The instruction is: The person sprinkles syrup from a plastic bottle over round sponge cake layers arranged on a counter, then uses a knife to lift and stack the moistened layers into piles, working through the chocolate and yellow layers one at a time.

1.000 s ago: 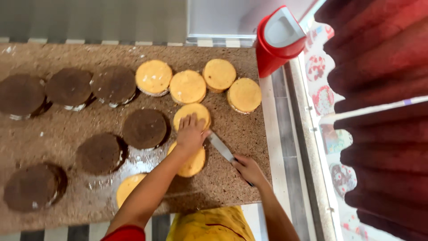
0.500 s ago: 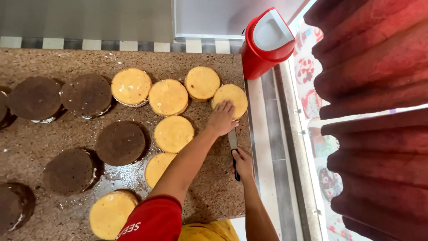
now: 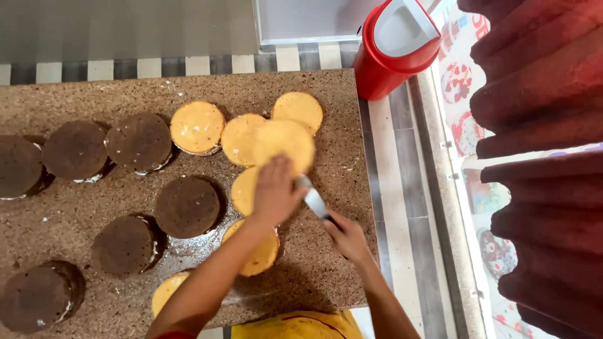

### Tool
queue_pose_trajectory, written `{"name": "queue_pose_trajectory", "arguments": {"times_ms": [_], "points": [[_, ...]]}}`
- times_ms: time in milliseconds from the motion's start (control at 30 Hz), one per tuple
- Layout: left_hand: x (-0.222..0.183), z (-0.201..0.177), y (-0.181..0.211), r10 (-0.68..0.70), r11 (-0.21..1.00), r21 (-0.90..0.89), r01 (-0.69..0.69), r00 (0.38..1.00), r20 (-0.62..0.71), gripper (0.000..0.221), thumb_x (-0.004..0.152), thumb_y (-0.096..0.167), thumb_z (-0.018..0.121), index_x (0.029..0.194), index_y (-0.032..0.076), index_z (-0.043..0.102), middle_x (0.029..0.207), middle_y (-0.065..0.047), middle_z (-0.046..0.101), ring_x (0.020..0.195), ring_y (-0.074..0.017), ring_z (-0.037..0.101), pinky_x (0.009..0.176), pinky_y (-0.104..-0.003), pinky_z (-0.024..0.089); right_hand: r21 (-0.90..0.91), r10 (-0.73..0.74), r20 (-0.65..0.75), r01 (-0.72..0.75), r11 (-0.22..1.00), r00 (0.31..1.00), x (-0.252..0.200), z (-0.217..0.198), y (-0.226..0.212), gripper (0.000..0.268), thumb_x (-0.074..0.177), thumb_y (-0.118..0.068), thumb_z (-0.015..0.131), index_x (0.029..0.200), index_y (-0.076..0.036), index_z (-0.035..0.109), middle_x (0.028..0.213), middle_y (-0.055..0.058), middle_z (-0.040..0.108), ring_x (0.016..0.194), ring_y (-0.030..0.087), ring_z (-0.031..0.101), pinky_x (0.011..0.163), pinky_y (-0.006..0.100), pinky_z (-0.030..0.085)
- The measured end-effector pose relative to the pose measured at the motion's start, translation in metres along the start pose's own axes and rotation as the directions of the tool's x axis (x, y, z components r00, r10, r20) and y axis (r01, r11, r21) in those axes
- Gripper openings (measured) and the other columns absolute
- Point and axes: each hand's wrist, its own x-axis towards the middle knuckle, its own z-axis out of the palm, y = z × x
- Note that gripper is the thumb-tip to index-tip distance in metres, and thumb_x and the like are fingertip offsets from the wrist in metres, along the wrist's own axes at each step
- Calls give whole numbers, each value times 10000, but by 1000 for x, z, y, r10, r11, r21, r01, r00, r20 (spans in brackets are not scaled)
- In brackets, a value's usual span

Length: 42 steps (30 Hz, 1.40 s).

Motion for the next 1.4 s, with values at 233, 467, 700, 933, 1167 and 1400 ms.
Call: {"name": "queue_pose_trajectory", "arguments": {"times_ms": [233,467,700,933,1167,1400], "points": [[17,-16,-70,-145,987,66,147,989,-38,807,940,536,563,1521,8,377,1606,-192,362,1500,-333,307,1233,-535,165,-167,-72,197,106,980,978,24,16,-16,356,1055,-344,538,1362,-212,659,661,-22,608,499,60,534,476,219,486],[86,12,-21,-8,999,-53,10,999,39,751,970,487,601,1522,24,390,1624,-186,339,1534,-327,249,1265,-522,101,139,181,-53,-172,975,982,-17,-34,57,351,990,-235,598,1316,-148,695,527,27,545,367,122,461,362,307,377],[189,48,-30,-2,1000,26,-4,972,236,884,897,471,692,1557,14,323,1658,-215,238,1546,-366,205,1244,-519,156,143,24,-112,-8,990,993,117,12,-72,289,999,-210,590,1248,-145,721,553,21,566,414,122,518,401,310,428],[239,31,-96,-190,981,83,175,949,250,845,966,536,614,1535,-22,334,1630,-265,225,1516,-400,208,1231,-553,152,-15,-41,33,41,999,999,119,6,-51,231,1063,-240,578,1211,-101,689,675,-2,624,511,109,565,482,296,496],[218,7,-102,-49,997,-47,55,992,116,688,942,479,658,1428,7,534,1588,-246,373,1480,-397,326,1215,-504,253,65,29,-487,3,998,873,77,-6,10,316,999,-233,605,1302,-158,653,680,67,631,551,151,591,508,350,479],[132,-83,-83,84,892,-422,-160,978,-193,558,942,374,697,1389,52,610,1559,-212,475,1443,-374,435,1172,-463,347,-354,-386,-417,244,903,823,121,-32,3,377,946,-228,615,1315,-151,613,859,203,711,718,401,711,626,481,545]]}}
